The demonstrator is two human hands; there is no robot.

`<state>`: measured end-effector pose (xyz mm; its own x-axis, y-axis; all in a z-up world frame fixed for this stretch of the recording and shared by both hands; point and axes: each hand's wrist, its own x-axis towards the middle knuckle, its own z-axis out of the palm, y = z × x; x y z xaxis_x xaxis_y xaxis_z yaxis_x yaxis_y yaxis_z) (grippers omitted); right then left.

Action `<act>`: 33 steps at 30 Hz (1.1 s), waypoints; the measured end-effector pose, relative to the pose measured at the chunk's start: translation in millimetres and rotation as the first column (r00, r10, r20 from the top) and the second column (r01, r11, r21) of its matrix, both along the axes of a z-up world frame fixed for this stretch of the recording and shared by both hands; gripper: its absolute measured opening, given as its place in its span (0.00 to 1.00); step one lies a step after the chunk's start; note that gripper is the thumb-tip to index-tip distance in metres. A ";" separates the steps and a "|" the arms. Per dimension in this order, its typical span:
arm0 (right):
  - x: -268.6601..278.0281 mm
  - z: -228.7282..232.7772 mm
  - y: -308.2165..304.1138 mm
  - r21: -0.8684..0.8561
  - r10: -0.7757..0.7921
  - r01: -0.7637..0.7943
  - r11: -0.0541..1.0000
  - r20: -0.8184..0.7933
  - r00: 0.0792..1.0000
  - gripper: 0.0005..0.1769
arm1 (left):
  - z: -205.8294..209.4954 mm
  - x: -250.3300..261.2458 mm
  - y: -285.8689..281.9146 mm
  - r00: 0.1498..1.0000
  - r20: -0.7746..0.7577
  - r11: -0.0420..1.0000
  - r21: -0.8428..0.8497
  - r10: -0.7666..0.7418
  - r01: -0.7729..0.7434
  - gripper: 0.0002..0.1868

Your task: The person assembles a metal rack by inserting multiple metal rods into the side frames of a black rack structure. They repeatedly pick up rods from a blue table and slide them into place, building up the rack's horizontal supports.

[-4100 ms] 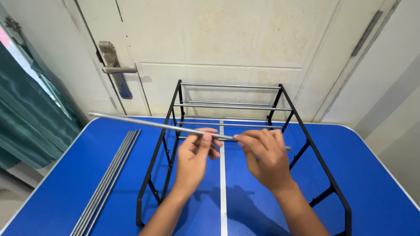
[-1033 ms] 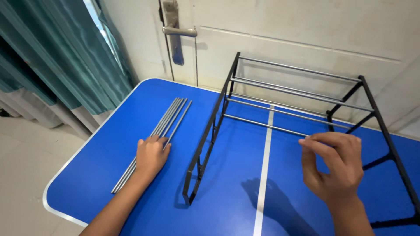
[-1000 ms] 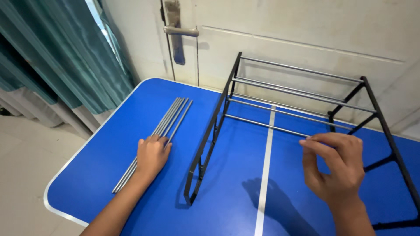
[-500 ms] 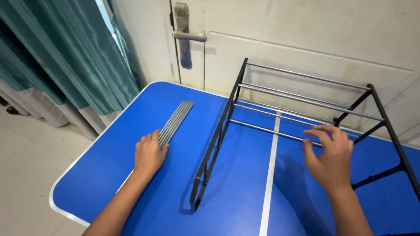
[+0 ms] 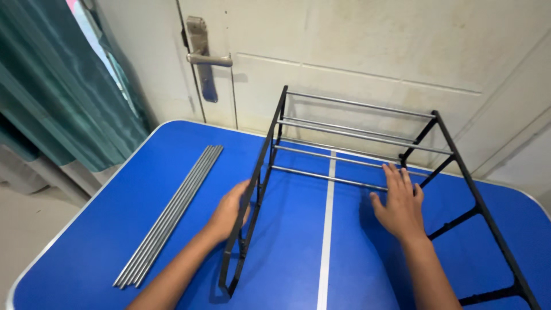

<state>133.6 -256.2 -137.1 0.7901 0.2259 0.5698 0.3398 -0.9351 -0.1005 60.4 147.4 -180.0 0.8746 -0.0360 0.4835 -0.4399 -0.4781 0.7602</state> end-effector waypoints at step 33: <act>-88.8 135.6 41.5 0.214 0.362 -0.368 0.905 0.070 0.930 0.18 | 39.8 -25.5 -32.9 0.999 -0.012 0.908 -0.416 0.049 -0.050 0.11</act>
<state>44.8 -214.7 -1.4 0.6596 0.3623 0.6585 0.6586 -0.7008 -0.2742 34.9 114.5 -140.2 0.8707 0.2117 0.4439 -0.4227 -0.1392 0.8955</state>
